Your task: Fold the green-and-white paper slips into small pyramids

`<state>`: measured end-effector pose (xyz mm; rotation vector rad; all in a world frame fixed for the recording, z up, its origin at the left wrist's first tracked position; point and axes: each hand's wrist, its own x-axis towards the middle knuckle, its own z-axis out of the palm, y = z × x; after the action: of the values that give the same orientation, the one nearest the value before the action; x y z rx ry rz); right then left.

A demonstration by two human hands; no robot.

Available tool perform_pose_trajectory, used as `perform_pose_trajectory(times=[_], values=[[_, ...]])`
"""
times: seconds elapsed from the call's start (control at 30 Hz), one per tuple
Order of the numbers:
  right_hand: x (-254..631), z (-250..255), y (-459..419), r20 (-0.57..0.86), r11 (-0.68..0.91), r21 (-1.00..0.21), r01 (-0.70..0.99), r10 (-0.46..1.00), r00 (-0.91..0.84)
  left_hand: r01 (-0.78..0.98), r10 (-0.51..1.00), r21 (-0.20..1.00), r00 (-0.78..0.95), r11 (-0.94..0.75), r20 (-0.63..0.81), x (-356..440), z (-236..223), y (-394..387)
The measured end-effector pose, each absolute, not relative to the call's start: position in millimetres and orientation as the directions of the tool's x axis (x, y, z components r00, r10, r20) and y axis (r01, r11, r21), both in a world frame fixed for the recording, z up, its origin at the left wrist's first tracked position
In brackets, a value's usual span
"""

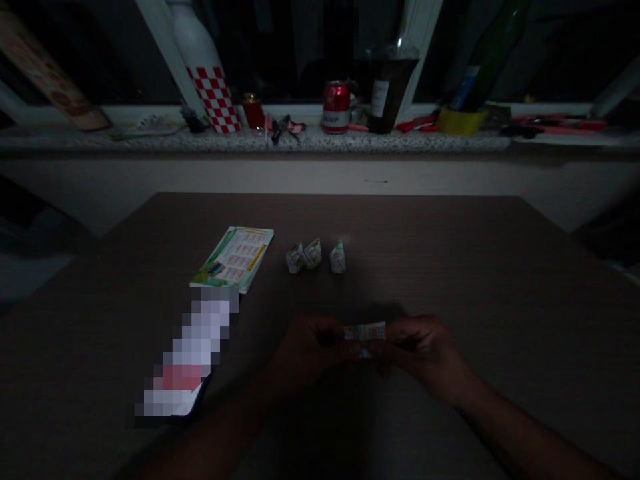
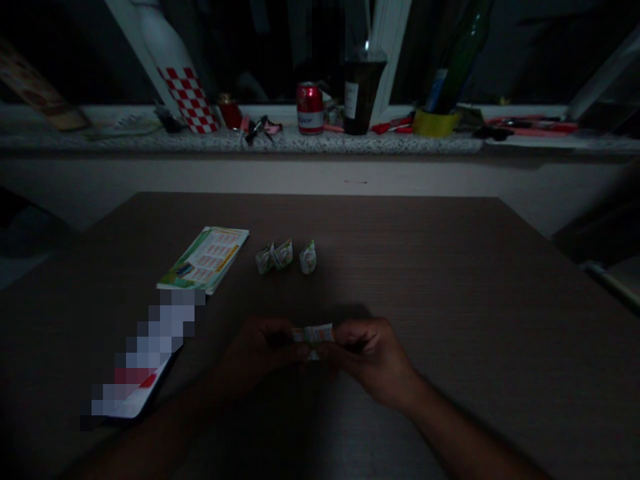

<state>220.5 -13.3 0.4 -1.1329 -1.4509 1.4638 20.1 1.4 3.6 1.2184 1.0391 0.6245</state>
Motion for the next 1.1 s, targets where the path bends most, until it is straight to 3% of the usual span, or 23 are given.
perform_pose_trajectory(times=[0.17, 0.73, 0.93, 1.1], values=[[218.1, -0.9, -12.2, -0.112, -0.125, -0.992, -0.020, 0.935, -0.338, 0.202, 0.876, 0.959, 0.401, 0.201, -0.268, 18.0, 4.1, 2.0], [217.4, 1.2, -12.0, -0.078, -0.076, -0.997, 0.015, 0.965, -0.251, 0.121, 0.899, 0.977, 0.386, 0.174, -0.208, 23.9, 6.3, -1.3], [216.9, -4.6, -13.4, -0.120, -0.119, -0.993, 0.018, 0.968, -0.219, 0.220, 0.907, 0.962, 0.350, 0.163, -0.234, 20.3, 6.0, -3.0], [217.0, -1.3, -13.0, 0.038, 0.021, -0.995, -0.092, 0.982, -0.185, 0.205, 0.920, 0.978, 0.378, 0.026, -0.103, 18.2, 8.0, -4.4]])
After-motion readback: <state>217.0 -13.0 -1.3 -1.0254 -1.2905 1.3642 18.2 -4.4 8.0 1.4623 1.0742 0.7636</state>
